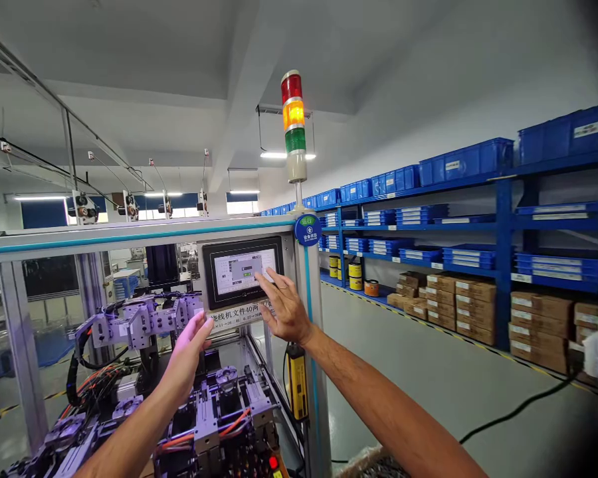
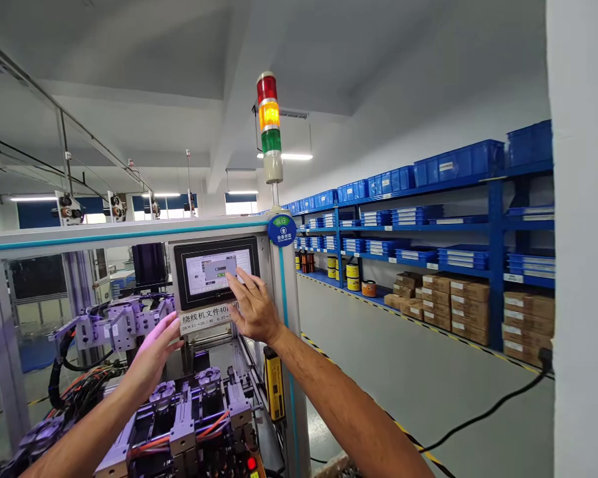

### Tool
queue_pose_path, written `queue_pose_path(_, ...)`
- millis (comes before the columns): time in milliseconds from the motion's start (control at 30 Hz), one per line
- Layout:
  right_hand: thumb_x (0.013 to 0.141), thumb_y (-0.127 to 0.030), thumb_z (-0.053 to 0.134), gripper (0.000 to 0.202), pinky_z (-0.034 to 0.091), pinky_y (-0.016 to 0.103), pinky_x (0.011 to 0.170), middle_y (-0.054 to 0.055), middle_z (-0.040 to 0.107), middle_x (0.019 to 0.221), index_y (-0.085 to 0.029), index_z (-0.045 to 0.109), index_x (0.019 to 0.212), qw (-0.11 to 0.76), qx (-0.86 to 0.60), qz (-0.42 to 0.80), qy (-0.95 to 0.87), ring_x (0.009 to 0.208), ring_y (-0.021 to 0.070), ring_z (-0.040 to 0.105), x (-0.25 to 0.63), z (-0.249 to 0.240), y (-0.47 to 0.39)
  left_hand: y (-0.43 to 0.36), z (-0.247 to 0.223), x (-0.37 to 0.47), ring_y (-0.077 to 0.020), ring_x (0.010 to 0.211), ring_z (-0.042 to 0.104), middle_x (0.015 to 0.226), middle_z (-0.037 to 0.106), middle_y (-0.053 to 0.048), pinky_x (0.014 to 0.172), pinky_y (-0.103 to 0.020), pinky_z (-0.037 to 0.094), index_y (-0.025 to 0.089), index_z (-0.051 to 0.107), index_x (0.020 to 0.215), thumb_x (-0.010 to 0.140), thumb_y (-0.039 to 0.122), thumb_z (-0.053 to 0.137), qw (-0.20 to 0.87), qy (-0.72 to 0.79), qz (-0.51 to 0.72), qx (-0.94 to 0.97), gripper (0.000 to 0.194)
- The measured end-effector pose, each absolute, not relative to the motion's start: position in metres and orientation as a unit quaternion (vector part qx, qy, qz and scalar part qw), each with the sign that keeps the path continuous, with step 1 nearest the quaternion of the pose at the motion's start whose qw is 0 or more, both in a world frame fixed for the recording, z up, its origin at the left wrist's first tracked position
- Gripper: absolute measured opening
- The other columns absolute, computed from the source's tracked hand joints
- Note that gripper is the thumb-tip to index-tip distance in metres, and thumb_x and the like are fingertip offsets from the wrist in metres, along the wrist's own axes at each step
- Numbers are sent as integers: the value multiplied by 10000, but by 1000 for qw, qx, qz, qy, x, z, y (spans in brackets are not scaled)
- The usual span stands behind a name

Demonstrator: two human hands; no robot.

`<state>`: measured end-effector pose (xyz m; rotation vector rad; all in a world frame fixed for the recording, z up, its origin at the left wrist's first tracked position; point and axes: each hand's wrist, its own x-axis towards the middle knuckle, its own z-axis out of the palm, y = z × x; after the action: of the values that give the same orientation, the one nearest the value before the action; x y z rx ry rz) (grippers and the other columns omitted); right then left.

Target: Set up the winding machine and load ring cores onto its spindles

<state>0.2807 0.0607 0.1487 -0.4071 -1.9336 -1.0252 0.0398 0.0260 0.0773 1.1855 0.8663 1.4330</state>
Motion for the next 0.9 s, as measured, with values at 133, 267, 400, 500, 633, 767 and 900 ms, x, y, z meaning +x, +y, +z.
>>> queue_pose_path(133,906,-183,511,660,369,481,1053,157,508,1392,-72,267,1509,442,-175,-419,-774,1399,299,354,278,144,61,23,80,39,-198,1379,355,1526,347,-52,1110,-362,322,199,386,1431,876,487,651,524,367,598,483,679)
queue_pose_path(267,898,-173,525,645,381,479,1043,154,510,1391,-59,292,1488,445,-173,-419,-772,1405,306,342,274,141,62,20,84,40,-191,1378,359,1498,389,-45,1139,-364,303,186,393,1421,907,384,636,525,368,600,479,602)
queue_pose_path(400,879,-142,525,635,381,479,1040,158,539,1356,-48,311,1470,447,-174,-424,-769,1396,304,360,272,140,64,18,87,41,-189,1382,351,1488,403,-51,1159,-327,283,172,392,1416,881,345,661,525,359,596,490,624)
queue_pose_path(500,867,-122,515,601,391,479,1022,165,560,1326,-32,346,1436,453,-169,-431,-762,1367,312,396,269,141,64,17,86,41,-186,1379,354,1482,410,-32,1141,-312,313,191,382,1418,840,360,696,526,359,592,493,680)
queue_pose_path(633,866,-119,511,566,399,477,1012,160,568,1317,-17,375,1406,455,-165,-430,-763,1347,321,414,264,143,63,17,84,40,-186,1372,367,1491,398,-31,1151,-326,306,198,366,1435,839,370,703,524,364,587,498,706)
queue_pose_path(767,874,-134,498,558,387,493,1015,149,552,1343,-16,372,1405,441,-164,-418,-777,1357,327,399,254,143,64,18,84,40,-183,1384,352,1521,352,-18,1167,-341,292,216,341,1460,868,327,677,516,384,584,495,689)
queue_pose_path(900,889,-137,461,481,339,518,1048,129,543,1360,-25,425,1356,428,-176,-414,-784,1358,329,395,247,142,65,17,86,42,-208,1371,381,1502,383,-58,1123,-321,353,186,366,1445,835,315,698,520,374,592,488,707)
